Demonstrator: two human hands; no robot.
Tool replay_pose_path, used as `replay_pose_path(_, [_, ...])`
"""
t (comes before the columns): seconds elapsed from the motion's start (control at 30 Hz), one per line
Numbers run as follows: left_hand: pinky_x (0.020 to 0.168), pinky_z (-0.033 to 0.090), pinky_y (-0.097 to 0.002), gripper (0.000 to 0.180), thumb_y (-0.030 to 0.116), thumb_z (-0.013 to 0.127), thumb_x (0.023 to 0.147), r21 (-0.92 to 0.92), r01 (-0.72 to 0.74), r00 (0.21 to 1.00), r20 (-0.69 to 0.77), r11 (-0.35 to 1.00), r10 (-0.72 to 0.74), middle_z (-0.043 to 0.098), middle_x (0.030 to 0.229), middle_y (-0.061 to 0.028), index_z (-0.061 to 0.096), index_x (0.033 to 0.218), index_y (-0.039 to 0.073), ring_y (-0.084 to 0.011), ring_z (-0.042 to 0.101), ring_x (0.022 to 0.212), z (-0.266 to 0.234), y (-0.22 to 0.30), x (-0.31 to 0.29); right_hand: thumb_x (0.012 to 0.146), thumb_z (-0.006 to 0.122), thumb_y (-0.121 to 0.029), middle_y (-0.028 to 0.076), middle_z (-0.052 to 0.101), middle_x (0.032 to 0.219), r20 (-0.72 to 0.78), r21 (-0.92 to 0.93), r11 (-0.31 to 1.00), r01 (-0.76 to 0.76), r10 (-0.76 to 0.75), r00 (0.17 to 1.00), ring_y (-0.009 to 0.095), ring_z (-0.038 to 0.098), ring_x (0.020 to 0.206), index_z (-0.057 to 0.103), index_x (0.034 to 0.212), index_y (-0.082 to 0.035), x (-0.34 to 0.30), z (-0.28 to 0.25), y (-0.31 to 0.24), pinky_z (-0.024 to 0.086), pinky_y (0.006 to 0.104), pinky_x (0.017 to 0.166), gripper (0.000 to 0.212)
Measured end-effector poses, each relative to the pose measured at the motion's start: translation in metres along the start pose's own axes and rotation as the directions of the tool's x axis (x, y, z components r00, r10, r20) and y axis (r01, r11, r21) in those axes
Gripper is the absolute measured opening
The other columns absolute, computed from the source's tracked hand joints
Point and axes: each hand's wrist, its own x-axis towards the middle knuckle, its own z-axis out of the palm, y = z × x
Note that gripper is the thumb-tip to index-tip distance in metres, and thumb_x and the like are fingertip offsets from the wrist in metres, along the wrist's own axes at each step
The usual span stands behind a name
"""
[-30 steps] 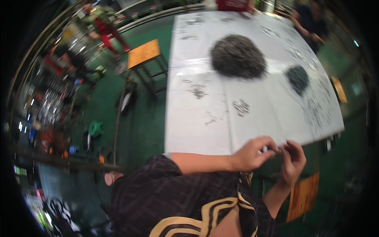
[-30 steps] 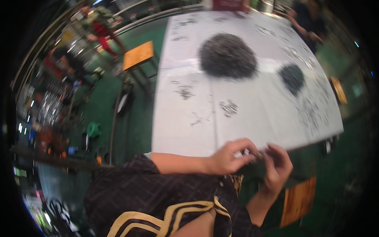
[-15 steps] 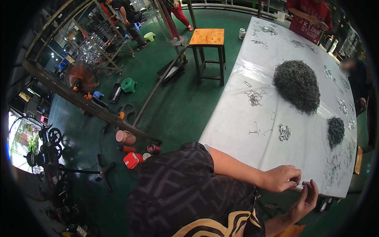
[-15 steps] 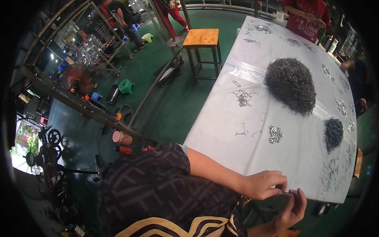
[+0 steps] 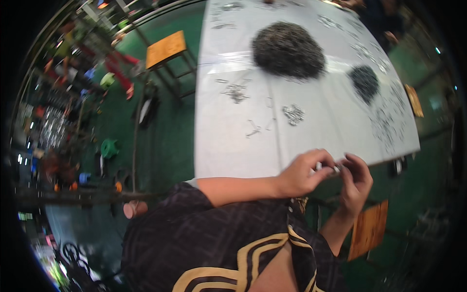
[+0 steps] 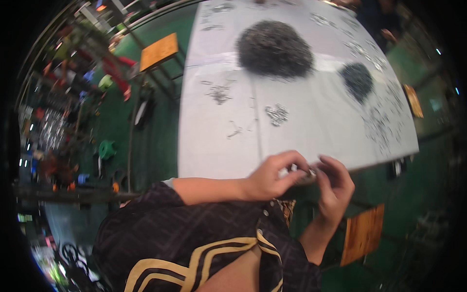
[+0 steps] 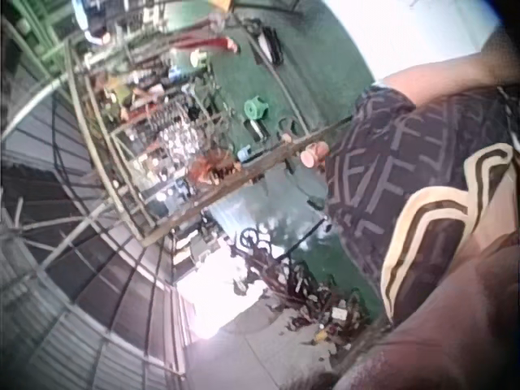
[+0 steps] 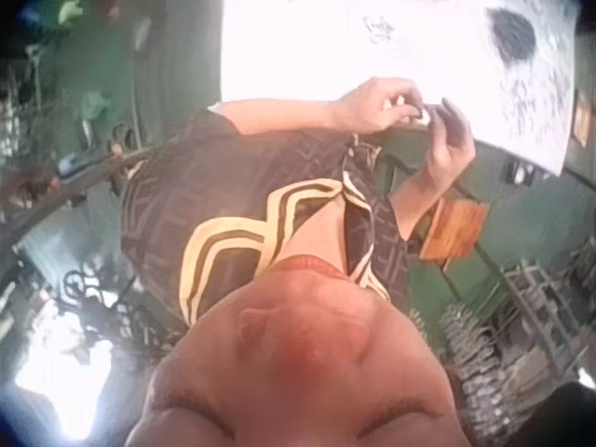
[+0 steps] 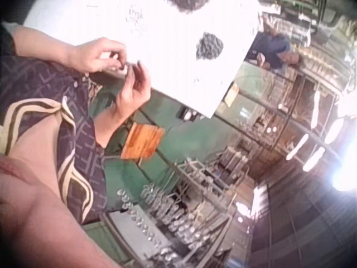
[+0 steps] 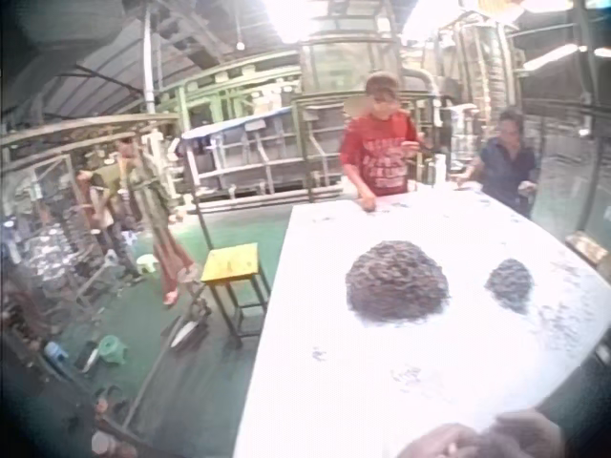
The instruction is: The person is sorting small metal hooks and circular components from a large pile on a table, picking them up by hand and connecting them together.
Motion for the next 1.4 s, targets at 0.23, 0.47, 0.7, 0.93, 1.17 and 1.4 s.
replay_pose_path(0.23, [0.064,0.044,-0.0283,0.009,0.005,0.056,0.083,0.061,0.003,1.0,-0.006,0.998,-0.002,0.06,0.082,-0.0106,0.056,0.09,-0.001,-0.0185,0.057,0.07,0.001,0.004,0.003,0.082,0.057,0.006,0.011,0.065,0.089,0.108,0.276,0.961,-0.018,-0.013,0.994,0.014,0.061,0.083,0.058,0.108,0.004,0.005,0.007,-0.002,0.048,0.0262,0.075,0.026])
replay_pose_path(0.47, [0.069,0.043,-0.0254,0.008,0.004,0.055,0.085,0.147,0.039,0.993,0.109,0.988,-0.055,0.062,0.083,-0.007,0.055,0.091,-0.001,-0.0121,0.056,0.075,0.001,-0.001,0.003,0.08,0.058,0.006,0.01,0.065,0.085,0.073,0.12,0.991,0.05,-0.06,0.996,0.014,0.062,0.08,0.058,0.108,0.004,0.003,0.003,-0.006,0.048,0.0249,0.073,0.027])
replay_pose_path(0.7, [0.071,0.044,-0.0276,0.01,0.002,0.056,0.082,0.209,-0.021,0.98,0.195,0.978,-0.021,0.062,0.084,-0.0071,0.058,0.092,0.001,-0.0162,0.057,0.08,-0.005,0.005,0.003,0.074,0.058,0.01,0.011,0.064,0.083,0.142,-0.127,0.977,0.174,-0.156,0.977,0.015,0.062,0.078,0.061,0.105,0.003,-0.002,0.0,-0.017,0.046,0.0248,0.069,0.032])
replay_pose_path(0.93, [0.073,0.046,-0.0264,0.012,0.003,0.061,0.081,0.308,-0.003,0.988,0.149,0.952,-0.045,0.066,0.09,-0.0072,0.066,0.092,0.002,-0.015,0.061,0.083,-0.054,-0.011,0.03,0.072,0.057,0.015,0.014,0.064,0.083,0.152,0.167,0.974,0.152,-0.178,0.972,0.02,0.063,0.081,0.059,0.104,0.006,-0.009,-0.004,0.0,0.049,0.0291,0.074,0.033])
replay_pose_path(1.17, [0.074,0.049,-0.0344,0.013,0.008,0.06,0.08,0.918,-0.021,0.975,-0.068,0.396,0.21,0.067,0.086,-0.0095,0.068,0.089,0.003,-0.0251,0.062,0.08,-0.17,-0.113,0.07,0.075,0.055,0.016,0.015,0.063,0.084,0.213,0.335,0.938,0.086,-0.164,0.963,0.024,0.064,0.083,0.056,0.106,0.006,-0.015,-0.003,0.006,0.051,0.0362,0.079,0.033])
replay_pose_path(1.4, [0.074,0.049,-0.0387,0.012,0.009,0.058,0.077,0.997,0.013,0.958,0.008,0.071,-0.286,0.064,0.089,-0.0104,0.068,0.079,0.004,-0.0288,0.061,0.082,-0.171,-0.097,0.087,0.075,0.054,0.016,0.014,0.063,0.084,0.157,0.38,0.924,0.042,-0.109,0.981,0.023,0.065,0.081,0.056,0.106,0.007,-0.024,-0.008,0.008,0.054,0.035,0.075,0.032])
